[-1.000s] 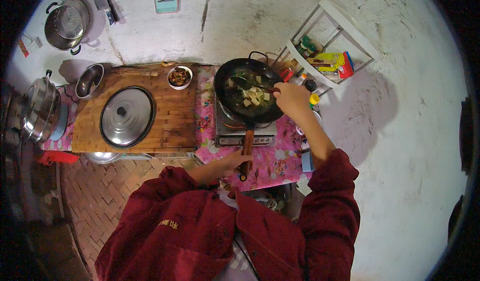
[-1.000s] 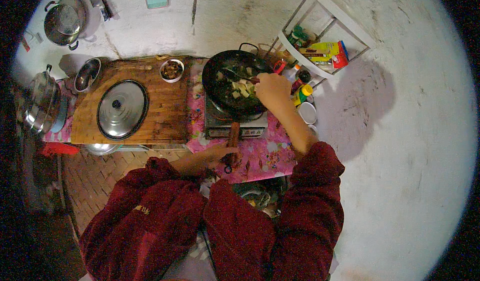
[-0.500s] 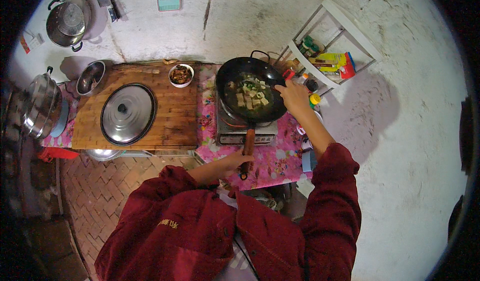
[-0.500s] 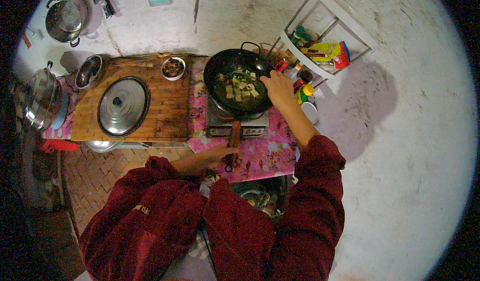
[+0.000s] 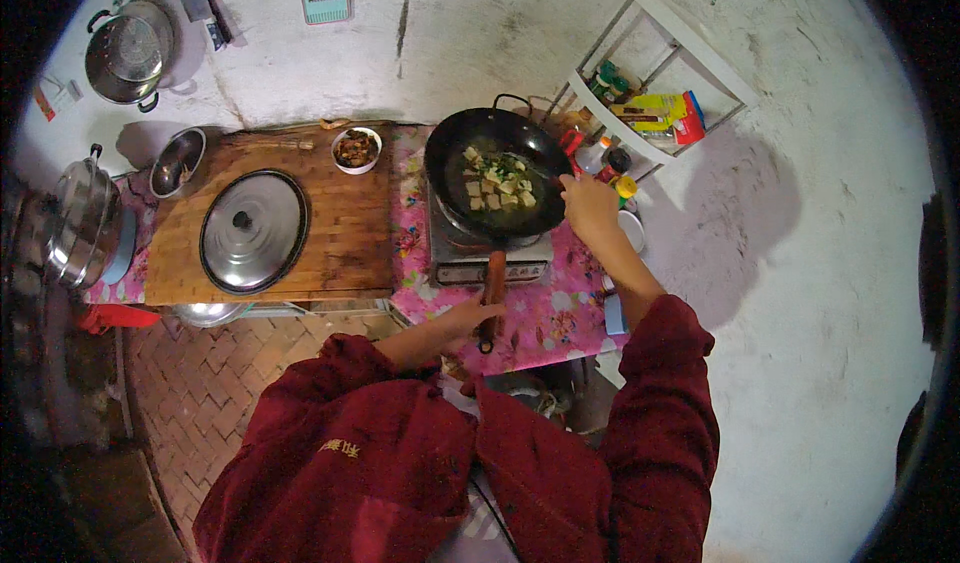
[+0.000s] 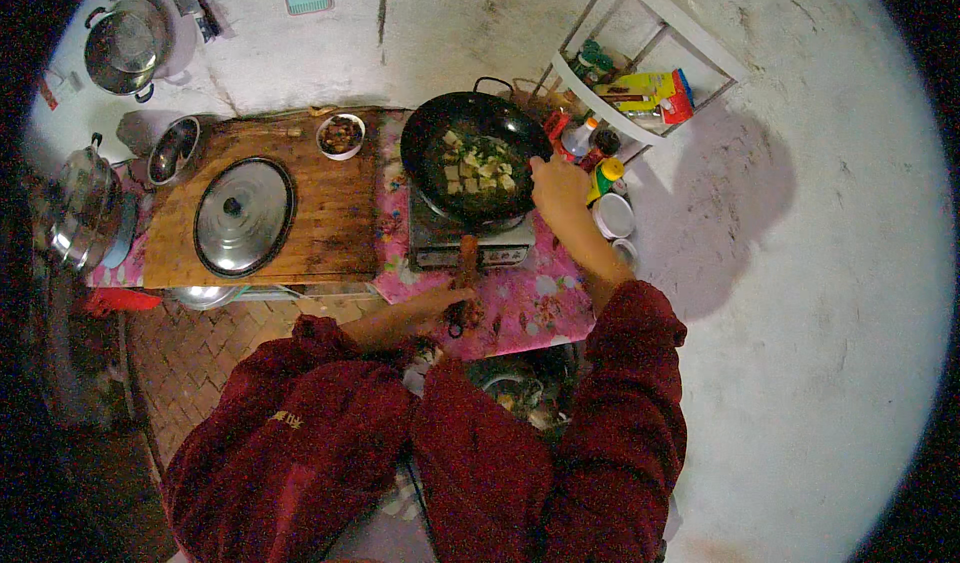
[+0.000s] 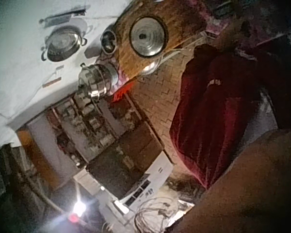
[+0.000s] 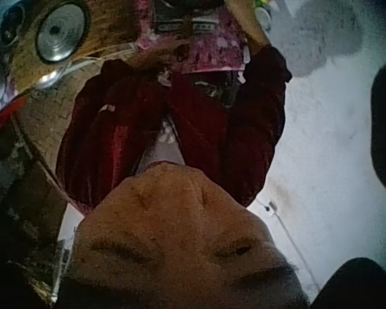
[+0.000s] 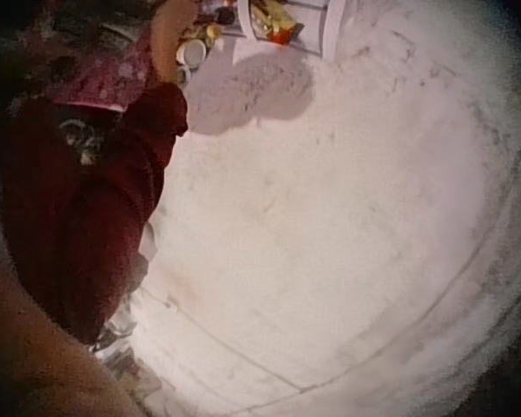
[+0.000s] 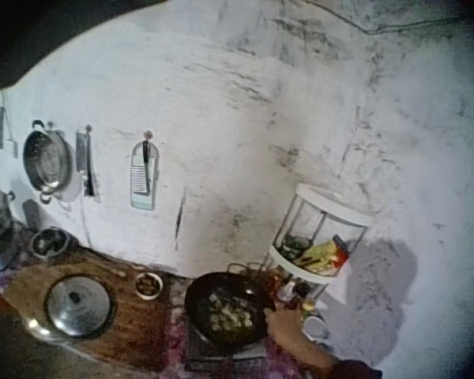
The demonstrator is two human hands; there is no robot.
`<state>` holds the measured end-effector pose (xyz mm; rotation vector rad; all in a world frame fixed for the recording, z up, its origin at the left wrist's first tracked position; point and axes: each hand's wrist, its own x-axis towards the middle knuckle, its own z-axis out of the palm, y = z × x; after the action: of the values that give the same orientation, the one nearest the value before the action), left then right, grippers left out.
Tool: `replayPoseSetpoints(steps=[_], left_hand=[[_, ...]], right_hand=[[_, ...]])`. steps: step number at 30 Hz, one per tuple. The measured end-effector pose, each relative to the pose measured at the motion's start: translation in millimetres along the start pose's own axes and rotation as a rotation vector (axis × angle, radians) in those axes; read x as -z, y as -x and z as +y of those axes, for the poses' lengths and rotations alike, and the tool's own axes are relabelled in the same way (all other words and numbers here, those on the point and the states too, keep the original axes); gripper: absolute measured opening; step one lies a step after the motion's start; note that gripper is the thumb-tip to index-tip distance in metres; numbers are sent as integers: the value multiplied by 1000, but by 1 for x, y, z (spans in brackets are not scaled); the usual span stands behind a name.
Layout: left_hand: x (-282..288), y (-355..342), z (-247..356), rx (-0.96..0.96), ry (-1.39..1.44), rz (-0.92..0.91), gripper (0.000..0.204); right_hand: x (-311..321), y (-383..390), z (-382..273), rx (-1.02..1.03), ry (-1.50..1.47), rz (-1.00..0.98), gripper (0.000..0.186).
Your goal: The person washes a knife at a sink, then moves to a stove to stir-fry tofu in a wok. They add salt and soy sauce, chop an onion on a cutting board, and add the onion to the wok while continuing to stir.
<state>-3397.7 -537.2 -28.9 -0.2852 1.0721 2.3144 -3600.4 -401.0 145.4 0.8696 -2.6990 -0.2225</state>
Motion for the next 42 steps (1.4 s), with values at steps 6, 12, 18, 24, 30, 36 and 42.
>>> replayPoseSetpoints(steps=[6,12,18,24,30,36,42], left_hand=[[4,1,1,61,42,-8,33],[-13,20,23,-21,8,260,39],[-2,28,28,-566,-332,586,22],[-47,34,81,-297,-132,168,19],[-96,-3,93,-52,37,0,35],[-100,-28,68,-52,117,73,29],[-91,10,98,-187,106,259,24]], right_hand=[[26,14,0,-56,-77,9,28],[1,-3,-16,75,-49,296,28],[-15,-1,-25,161,-22,200,32],[10,47,-20,-15,-160,206,29],[14,106,-57,-340,-399,227,39],[19,140,-97,-543,-792,1,57],[5,153,-50,-403,-1405,-227,64]])
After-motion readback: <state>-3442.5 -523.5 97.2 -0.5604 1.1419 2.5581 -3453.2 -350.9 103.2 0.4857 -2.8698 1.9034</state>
